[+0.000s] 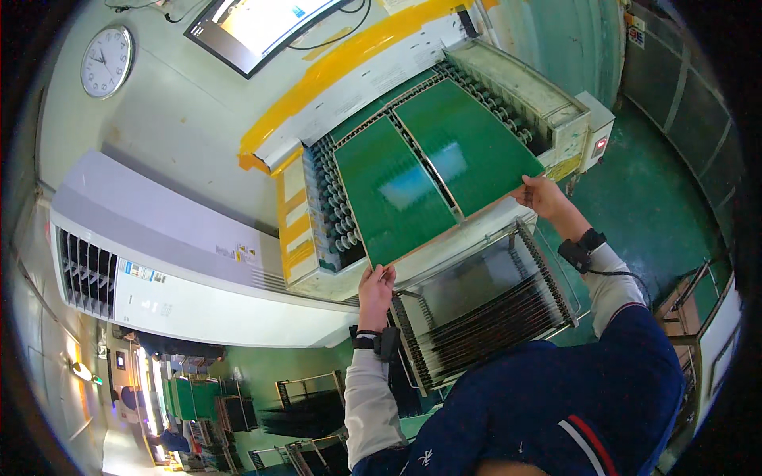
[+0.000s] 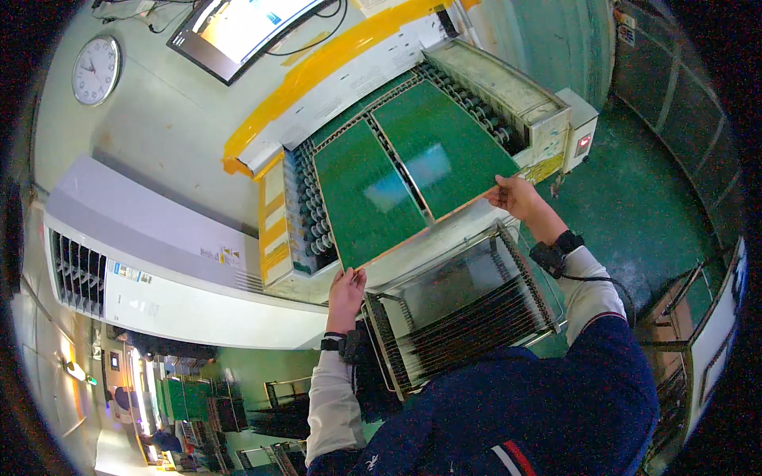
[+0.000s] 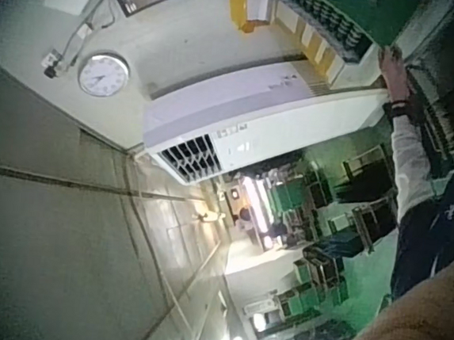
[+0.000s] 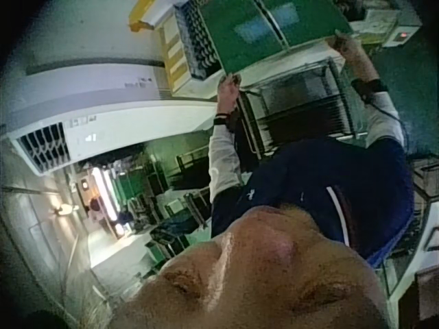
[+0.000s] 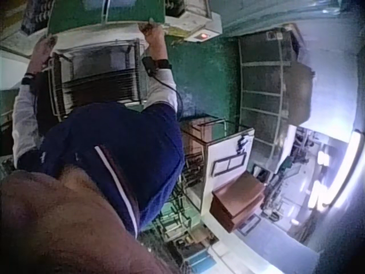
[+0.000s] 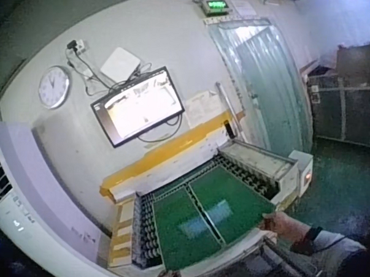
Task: Manually placing green PCB panels into a cleaning or processing machine and organizing them into storage racks.
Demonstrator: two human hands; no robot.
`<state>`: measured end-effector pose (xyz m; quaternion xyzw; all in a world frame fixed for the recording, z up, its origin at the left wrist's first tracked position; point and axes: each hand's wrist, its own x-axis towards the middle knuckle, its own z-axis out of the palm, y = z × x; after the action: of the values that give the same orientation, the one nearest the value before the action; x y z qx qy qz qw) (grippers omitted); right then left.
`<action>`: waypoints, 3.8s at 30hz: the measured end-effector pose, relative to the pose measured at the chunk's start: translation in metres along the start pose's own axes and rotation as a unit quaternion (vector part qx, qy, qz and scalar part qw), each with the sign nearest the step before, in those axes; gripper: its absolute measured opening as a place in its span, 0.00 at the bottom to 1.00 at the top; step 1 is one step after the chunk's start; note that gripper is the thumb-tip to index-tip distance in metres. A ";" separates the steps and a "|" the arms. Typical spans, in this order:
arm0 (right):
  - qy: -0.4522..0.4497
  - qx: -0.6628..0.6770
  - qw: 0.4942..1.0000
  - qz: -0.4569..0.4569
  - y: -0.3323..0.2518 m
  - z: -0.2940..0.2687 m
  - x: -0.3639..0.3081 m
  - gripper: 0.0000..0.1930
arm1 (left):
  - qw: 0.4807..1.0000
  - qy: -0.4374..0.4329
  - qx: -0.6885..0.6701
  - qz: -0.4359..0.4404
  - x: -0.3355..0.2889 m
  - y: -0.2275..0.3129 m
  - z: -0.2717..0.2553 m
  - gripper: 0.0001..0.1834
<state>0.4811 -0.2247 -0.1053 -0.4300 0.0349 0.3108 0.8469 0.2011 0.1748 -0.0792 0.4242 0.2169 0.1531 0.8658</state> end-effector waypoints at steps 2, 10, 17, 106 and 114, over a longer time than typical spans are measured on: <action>0.002 0.001 1.000 -0.002 -0.001 0.000 0.001 0.12 | 1.000 0.003 -0.008 -0.003 0.000 0.000 0.002 0.05; 0.014 0.018 1.000 0.007 -0.008 0.016 -0.003 0.13 | 0.998 0.063 -0.011 -0.013 -0.007 -0.004 -0.006 0.06; -0.108 0.051 0.993 0.005 0.001 0.004 0.005 0.17 | 0.995 0.065 0.016 -0.069 -0.054 -0.016 -0.041 0.05; -0.183 -0.864 0.465 -0.058 0.262 -0.005 -0.069 0.26 | 0.867 0.295 0.334 -0.224 -0.257 -0.187 -0.175 0.20; -0.210 -0.845 0.488 -0.060 0.262 -0.016 -0.054 0.24 | 0.860 0.288 0.367 -0.206 -0.255 -0.189 -0.174 0.22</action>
<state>0.2951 -0.1496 -0.2827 -0.8621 -0.4497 0.2206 0.0765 -0.0901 0.0645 -0.2625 0.5942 0.5794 -0.0044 0.5579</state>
